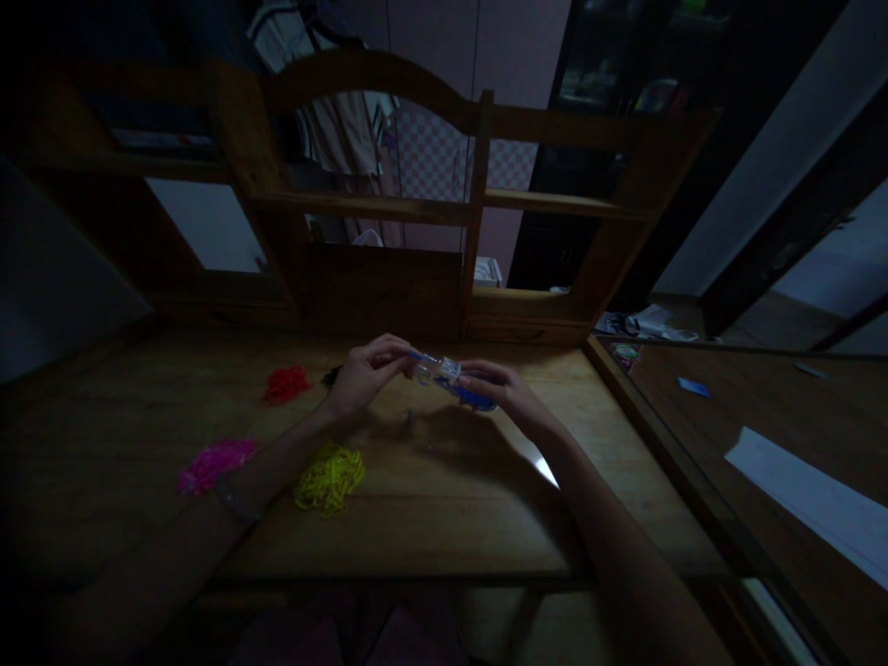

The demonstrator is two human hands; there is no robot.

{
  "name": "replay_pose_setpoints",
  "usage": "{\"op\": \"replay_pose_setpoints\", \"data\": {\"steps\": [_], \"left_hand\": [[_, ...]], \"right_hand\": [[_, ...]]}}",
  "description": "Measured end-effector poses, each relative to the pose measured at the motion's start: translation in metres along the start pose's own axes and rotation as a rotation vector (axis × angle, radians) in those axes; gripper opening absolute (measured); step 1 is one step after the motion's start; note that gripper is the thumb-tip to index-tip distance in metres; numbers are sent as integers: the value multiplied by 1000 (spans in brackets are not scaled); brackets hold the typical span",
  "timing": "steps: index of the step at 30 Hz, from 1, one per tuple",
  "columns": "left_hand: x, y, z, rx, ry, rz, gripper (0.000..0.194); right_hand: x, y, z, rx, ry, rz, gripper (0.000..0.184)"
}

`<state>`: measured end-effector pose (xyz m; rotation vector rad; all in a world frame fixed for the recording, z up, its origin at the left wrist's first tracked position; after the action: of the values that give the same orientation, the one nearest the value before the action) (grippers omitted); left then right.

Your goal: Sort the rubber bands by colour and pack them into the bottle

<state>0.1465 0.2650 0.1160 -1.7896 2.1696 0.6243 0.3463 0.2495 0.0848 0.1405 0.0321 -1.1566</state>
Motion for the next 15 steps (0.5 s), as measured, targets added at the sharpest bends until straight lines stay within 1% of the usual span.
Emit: {"op": "replay_pose_setpoints", "data": {"steps": [3,5,7,9,12,15], "left_hand": [[-7,6,17,-59,94,21,22],[-14,4,33,-122,155,79,24],[-21,-9,48,-271,183,191,24],[-30,-26,60,-433,170,280,27],[-40,-54,70,-546,147,334,32],[-43,-77,77,-589,179,388,17]], "right_hand": [[-4,9,-4,-109,11,-33,37],[-8,19,-7,-183,25,-77,36],[-12,27,-11,-245,45,-111,35],[-15,33,-14,-294,63,-121,34],[-16,37,-16,-346,67,-104,33],[-15,39,-15,-379,69,-99,31]]}}
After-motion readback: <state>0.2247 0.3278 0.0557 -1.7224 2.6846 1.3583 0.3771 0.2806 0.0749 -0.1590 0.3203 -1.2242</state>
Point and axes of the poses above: each hand's wrist, its own x-axis away from the middle knuckle, its own y-axis out of the back of the hand, z = x × y, the point moved 8 cm from there along -x, towards the middle knuckle, and after that the axes turned 3 degrees about y, right-handed, at the moved point
